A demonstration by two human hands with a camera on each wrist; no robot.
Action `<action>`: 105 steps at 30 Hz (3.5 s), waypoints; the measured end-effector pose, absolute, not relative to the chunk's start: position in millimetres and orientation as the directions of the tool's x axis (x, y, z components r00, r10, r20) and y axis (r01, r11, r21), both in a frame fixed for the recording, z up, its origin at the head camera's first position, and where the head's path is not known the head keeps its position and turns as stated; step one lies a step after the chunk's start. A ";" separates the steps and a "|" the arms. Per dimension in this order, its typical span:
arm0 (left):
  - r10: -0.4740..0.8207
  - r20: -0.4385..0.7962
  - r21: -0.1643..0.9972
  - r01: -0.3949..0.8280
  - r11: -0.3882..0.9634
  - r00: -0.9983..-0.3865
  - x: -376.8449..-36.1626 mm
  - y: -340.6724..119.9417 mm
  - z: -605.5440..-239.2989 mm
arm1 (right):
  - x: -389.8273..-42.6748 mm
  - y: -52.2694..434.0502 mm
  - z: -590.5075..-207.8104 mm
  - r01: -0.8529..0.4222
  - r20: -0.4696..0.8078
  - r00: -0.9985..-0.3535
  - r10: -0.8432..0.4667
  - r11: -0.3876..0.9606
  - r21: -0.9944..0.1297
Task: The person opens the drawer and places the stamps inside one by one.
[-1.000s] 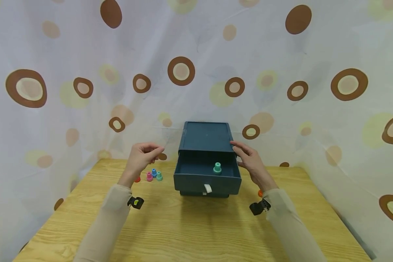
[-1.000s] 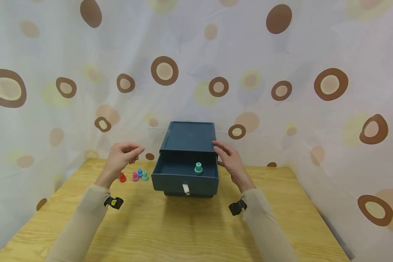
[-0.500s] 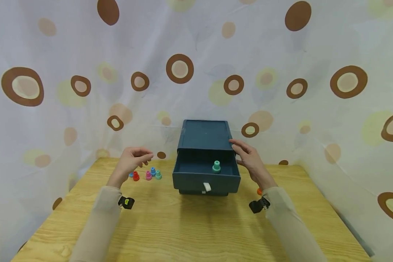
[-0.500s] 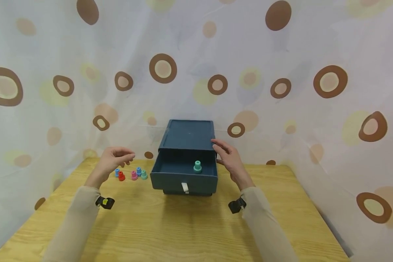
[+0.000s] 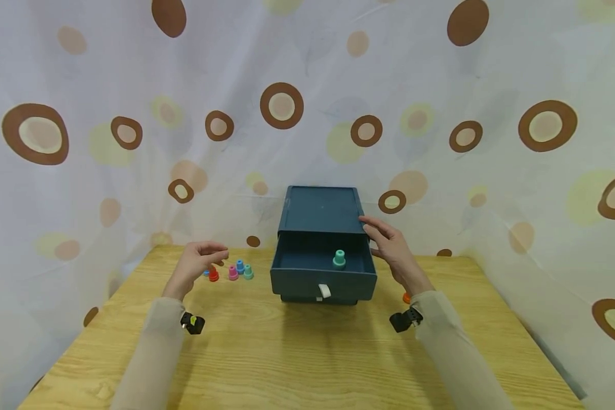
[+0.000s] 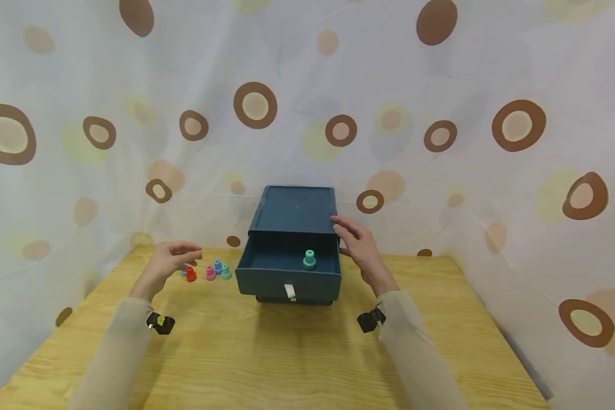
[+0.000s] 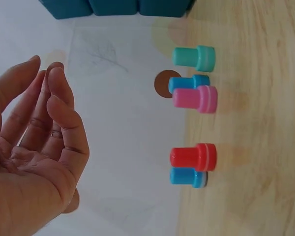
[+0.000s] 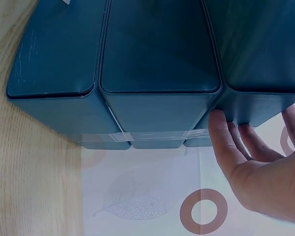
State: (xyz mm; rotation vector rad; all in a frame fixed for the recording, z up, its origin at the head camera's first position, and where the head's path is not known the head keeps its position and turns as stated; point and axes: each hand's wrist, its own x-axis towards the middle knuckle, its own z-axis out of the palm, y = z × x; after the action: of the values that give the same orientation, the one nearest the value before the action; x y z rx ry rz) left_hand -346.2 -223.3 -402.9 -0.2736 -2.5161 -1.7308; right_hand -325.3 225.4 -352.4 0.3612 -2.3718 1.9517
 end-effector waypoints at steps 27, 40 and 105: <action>0.019 0.025 0.964 0.030 0.266 -0.999 -343.7 -252.1 -438.4 | -327.5 222.2 -353.1 -0.216 0.188 -0.970 -0.157 0.183 -0.959; -0.005 0.011 0.964 0.009 0.267 -1.000 -352.4 -253.8 -441.6 | -325.8 226.1 -353.4 -0.214 0.188 -0.971 -0.146 0.185 -0.959; 0.190 0.070 0.918 0.137 0.373 -0.979 -362.5 -257.0 -432.7 | -320.5 223.7 -350.7 -0.212 0.188 -0.973 -0.136 0.192 -0.958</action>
State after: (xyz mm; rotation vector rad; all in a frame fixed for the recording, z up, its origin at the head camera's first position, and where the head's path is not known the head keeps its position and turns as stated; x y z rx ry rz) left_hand -362.5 -257.0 -432.7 -0.3150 -2.6416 -1.7587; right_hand -320.5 223.7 -350.7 0.3477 -2.3784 1.9279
